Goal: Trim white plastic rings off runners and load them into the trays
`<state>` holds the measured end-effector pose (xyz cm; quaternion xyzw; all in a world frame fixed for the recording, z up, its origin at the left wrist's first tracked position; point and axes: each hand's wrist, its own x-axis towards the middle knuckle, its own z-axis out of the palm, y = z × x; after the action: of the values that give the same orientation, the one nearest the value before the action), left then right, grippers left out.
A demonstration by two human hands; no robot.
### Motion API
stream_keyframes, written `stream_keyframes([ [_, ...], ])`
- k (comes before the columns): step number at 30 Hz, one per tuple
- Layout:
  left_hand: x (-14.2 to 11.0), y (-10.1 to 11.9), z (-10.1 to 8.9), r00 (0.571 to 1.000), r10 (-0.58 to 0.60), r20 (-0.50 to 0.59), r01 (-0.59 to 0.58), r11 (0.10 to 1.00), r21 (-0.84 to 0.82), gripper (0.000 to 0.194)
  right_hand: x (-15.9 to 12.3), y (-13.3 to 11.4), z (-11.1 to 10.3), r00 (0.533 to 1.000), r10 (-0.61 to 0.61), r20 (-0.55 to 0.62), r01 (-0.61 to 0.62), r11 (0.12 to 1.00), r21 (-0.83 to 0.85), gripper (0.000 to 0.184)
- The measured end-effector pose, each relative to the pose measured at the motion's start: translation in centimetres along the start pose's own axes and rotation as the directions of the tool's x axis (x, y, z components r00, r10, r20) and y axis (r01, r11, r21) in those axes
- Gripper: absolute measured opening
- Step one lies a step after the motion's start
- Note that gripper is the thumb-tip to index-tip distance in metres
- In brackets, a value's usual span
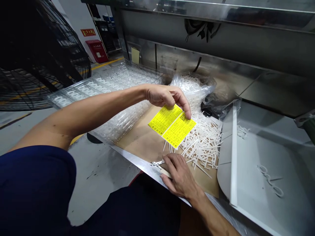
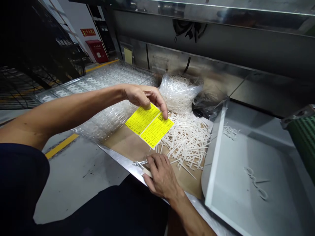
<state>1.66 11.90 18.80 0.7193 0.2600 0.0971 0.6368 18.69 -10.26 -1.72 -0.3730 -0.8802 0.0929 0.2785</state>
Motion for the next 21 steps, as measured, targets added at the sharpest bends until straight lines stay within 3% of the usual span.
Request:
stream_keyframes([
  [3,0.0,-0.3,-0.2,1.000,0.022,0.020,-0.021,1.000,-0.009,0.041,-0.1,0.2,0.1,1.000,0.000,-0.013,-0.001,0.999,-0.048,0.049],
  [5,0.3,-0.3,-0.2,0.991,0.031,0.132,-0.026,0.999,-0.036,0.045,-0.4,0.4,0.3,0.999,-0.007,-0.040,0.002,0.993,-0.121,0.048],
  [10,1.3,-0.7,-1.0,0.871,0.066,0.486,-0.026,0.996,-0.088,0.048,-1.1,2.9,2.8,0.968,-0.119,-0.222,0.028,0.926,-0.377,0.048],
  [14,1.2,-1.8,-1.6,0.844,0.135,0.519,-0.117,0.991,-0.067,0.047,-1.4,5.6,4.3,0.956,-0.181,-0.230,0.063,0.895,-0.441,0.046],
  [17,0.4,-2.8,-0.3,0.850,0.216,0.480,-0.219,0.974,-0.050,0.044,-2.3,6.5,3.9,0.963,-0.154,-0.219,0.060,0.922,-0.384,0.040],
  [21,-1.9,-3.7,2.4,0.872,0.235,0.430,-0.274,0.961,0.029,0.036,-2.9,5.0,1.7,0.961,0.152,-0.231,-0.156,0.988,0.001,0.041],
])
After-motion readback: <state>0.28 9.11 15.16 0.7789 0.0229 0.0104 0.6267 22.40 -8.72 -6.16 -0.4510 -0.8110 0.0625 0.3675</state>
